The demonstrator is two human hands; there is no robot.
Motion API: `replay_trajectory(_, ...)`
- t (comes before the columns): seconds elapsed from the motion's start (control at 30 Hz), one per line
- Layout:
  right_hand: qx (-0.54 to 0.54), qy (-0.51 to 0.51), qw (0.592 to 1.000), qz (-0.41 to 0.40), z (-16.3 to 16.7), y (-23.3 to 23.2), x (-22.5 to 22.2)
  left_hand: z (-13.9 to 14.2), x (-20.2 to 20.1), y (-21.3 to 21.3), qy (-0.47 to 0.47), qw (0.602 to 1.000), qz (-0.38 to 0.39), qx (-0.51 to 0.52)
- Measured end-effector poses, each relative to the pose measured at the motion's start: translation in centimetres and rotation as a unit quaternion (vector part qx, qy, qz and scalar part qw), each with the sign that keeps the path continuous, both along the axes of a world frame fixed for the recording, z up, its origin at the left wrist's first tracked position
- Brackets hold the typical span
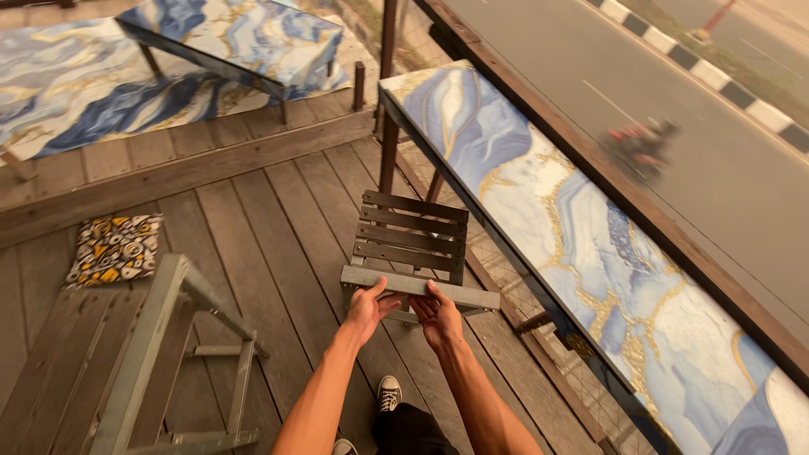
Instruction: The person assembles a metal frame under a long marble-patterned tabletop, then places a framed artwork on the table and positions a patterned cushion. Finally, they spray and wipe the tabletop with a cloth.
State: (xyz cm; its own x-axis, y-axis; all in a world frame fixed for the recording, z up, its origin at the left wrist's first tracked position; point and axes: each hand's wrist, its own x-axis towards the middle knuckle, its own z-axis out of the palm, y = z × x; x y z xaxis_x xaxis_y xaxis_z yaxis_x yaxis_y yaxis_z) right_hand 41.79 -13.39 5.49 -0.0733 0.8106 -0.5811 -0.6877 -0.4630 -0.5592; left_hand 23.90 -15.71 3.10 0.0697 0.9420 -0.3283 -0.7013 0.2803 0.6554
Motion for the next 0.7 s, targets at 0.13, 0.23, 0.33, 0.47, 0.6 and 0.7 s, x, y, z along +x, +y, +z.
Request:
replay_trajectory(0.13, 0.015, 0.015, 0.998, -0.060, -0.1, 2.4, 2.2, 0.3, 2.2, 4.9, 0.029, 0.998, -0.059, 0.003)
replay_trajectory(0.23, 0.036, 0.019, 0.996, -0.085, 0.0, 5.2, 3.6, 1.2, 3.8, 9.2, 0.071, 0.993, -0.093, 0.003)
replay_trajectory(0.33, 0.042, 0.020, 0.994, -0.096, 0.3, 7.5, 3.1, 1.7, 3.5, 12.1, 0.102, 0.990, -0.096, -0.002)
replay_trajectory(0.47, 0.024, 0.017, 0.992, -0.123, 0.4, 10.0, 1.4, 1.9, 2.2, 14.9, 0.105, 0.988, -0.108, -0.003)
replay_trajectory(0.6, 0.016, 0.008, 0.990, -0.138, -0.2, 12.3, 0.4, 1.3, 1.1, 17.1, 0.100, 0.989, -0.108, -0.013)
replay_trajectory(0.7, 0.024, 0.003, 0.986, -0.164, -1.1, 13.2, 0.4, 0.7, 1.1, 18.4, 0.109, 0.986, -0.127, -0.011)
